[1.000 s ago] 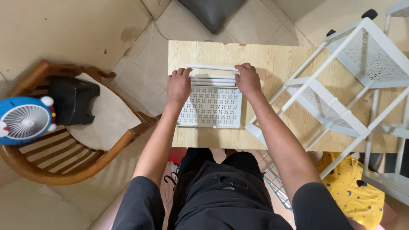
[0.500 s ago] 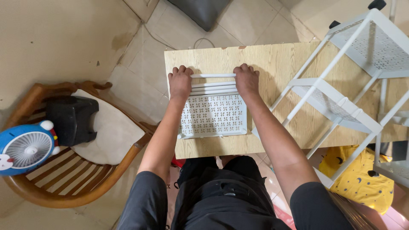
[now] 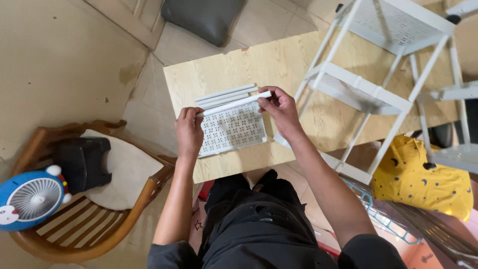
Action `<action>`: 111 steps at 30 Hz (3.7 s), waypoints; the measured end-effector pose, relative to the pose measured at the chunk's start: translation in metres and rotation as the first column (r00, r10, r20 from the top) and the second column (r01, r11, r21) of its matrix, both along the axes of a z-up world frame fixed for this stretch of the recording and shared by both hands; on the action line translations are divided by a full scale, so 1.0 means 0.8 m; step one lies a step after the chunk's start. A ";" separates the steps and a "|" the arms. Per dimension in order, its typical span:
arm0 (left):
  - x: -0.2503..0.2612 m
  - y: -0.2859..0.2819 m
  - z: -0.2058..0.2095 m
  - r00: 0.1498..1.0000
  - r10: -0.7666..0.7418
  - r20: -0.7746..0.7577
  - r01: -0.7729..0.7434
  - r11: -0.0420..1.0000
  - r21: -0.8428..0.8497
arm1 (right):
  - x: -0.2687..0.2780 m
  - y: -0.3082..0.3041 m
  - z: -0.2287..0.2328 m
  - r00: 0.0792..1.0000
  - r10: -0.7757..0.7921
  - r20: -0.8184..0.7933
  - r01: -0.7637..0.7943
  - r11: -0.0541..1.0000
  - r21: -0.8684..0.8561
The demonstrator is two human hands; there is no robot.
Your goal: The person assembles a white plastic rolling cart by inserting perforated shelves and vertical support rods into a frame with casters. They repeatedly insert and remove components to fit them into place, working on a wooden table in a room with a chair and a small fan nearby.
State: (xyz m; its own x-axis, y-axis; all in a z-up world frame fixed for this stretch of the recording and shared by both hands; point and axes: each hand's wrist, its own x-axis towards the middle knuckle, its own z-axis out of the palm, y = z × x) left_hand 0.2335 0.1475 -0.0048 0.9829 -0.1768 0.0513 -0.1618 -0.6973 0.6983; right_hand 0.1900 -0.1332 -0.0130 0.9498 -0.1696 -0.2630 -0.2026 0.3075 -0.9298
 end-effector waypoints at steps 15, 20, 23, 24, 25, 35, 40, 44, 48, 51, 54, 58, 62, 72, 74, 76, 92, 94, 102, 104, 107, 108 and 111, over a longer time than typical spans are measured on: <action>-0.261 -0.159 0.063 0.779 -0.617 -0.115 0.600 0.785 -0.153 | -0.343 -0.099 0.053 0.892 -0.432 0.133 0.405 0.894 0.191; -0.308 -0.221 0.058 0.707 -0.706 0.034 0.701 0.695 -0.159 | -0.440 -0.135 0.032 0.846 -0.532 0.038 0.532 0.847 0.025; -0.322 -0.262 0.060 0.673 -0.730 0.117 0.739 0.659 -0.136 | -0.478 -0.145 0.013 0.860 -0.502 -0.092 0.488 0.862 -0.137; -0.325 -0.275 0.062 0.665 -0.734 0.138 0.747 0.653 -0.127 | -0.484 -0.145 0.007 0.855 -0.494 -0.159 0.471 0.867 -0.162; -0.326 -0.289 0.062 0.648 -0.748 0.143 0.761 0.638 -0.116 | -0.487 -0.145 0.001 0.845 -0.484 -0.226 0.451 0.873 -0.184; -0.307 -0.397 0.020 0.498 -0.841 0.210 0.802 0.539 0.256 | -0.473 -0.128 -0.010 0.852 -0.455 -0.260 0.309 0.837 -0.452; -0.296 -0.408 -0.014 0.472 -0.882 -0.016 0.852 0.451 0.266 | -0.465 -0.128 -0.016 0.866 -0.446 -0.225 0.294 0.820 -0.492; -0.298 -0.405 -0.026 0.468 -0.884 0.023 0.854 0.459 0.245 | -0.461 -0.127 -0.023 0.858 -0.463 -0.225 0.317 0.819 -0.478; -0.301 -0.407 -0.026 0.489 -0.871 0.054 0.841 0.487 0.234 | -0.458 -0.126 -0.027 0.850 -0.483 -0.211 0.326 0.797 -0.509; -0.303 -0.408 -0.028 0.500 -0.855 0.139 0.812 0.519 0.266 | -0.455 -0.125 -0.030 0.827 -0.507 -0.244 0.369 0.817 -0.443; -0.303 -0.410 -0.031 0.504 -0.848 0.165 0.802 0.530 0.274 | -0.454 -0.121 -0.038 0.802 -0.524 -0.287 0.409 0.831 -0.376; -0.300 -0.411 -0.033 0.511 -0.850 0.127 0.811 0.526 0.256 | -0.454 -0.111 -0.054 0.805 -0.536 -0.254 0.527 0.843 -0.109; -0.296 -0.414 -0.034 0.490 -0.868 0.086 0.823 0.492 0.283 | -0.447 -0.104 -0.070 0.800 -0.575 -0.169 0.587 0.809 0.025; -0.289 -0.418 -0.040 0.479 -0.878 -0.004 0.859 0.468 0.208 | -0.441 -0.115 -0.051 0.826 -0.512 -0.235 0.560 0.790 0.250; -0.289 -0.420 -0.041 0.476 -0.879 -0.012 0.856 0.460 0.235 | -0.442 -0.119 -0.047 0.834 -0.480 -0.273 0.549 0.776 0.312; -0.289 -0.421 -0.041 0.476 -0.879 -0.032 0.852 0.451 0.267 | -0.443 -0.121 -0.044 0.833 -0.473 -0.286 0.551 0.752 0.361; -0.291 -0.424 -0.040 0.484 -0.862 -0.152 0.852 0.425 0.304 | -0.454 -0.125 -0.072 0.809 -0.491 -0.324 0.522 0.853 0.012; -0.290 -0.430 -0.035 0.482 -0.860 -0.165 0.852 0.417 0.316 | -0.454 -0.120 -0.066 0.773 -0.514 -0.371 0.558 0.830 0.013; -0.278 -0.429 -0.020 0.461 -0.861 -0.216 0.882 0.417 0.219 | -0.436 -0.101 -0.051 0.752 -0.559 -0.350 0.588 0.808 -0.027; -0.276 -0.427 -0.020 0.445 -0.856 -0.263 0.885 0.376 0.275 | -0.434 -0.105 -0.050 0.752 -0.514 -0.413 0.614 0.774 0.155; -0.271 -0.424 -0.026 0.445 -0.862 -0.240 0.880 0.373 0.293 | -0.438 -0.111 -0.052 0.782 -0.448 -0.433 0.603 0.720 0.344; -0.273 -0.425 -0.029 0.450 -0.866 -0.218 0.878 0.385 0.283 | -0.441 -0.115 -0.055 0.794 -0.429 -0.430 0.593 0.702 0.394; -0.276 -0.430 -0.035 0.456 -0.856 -0.243 0.876 0.383 0.294 | -0.442 -0.129 -0.066 0.837 -0.382 -0.392 0.544 0.665 0.512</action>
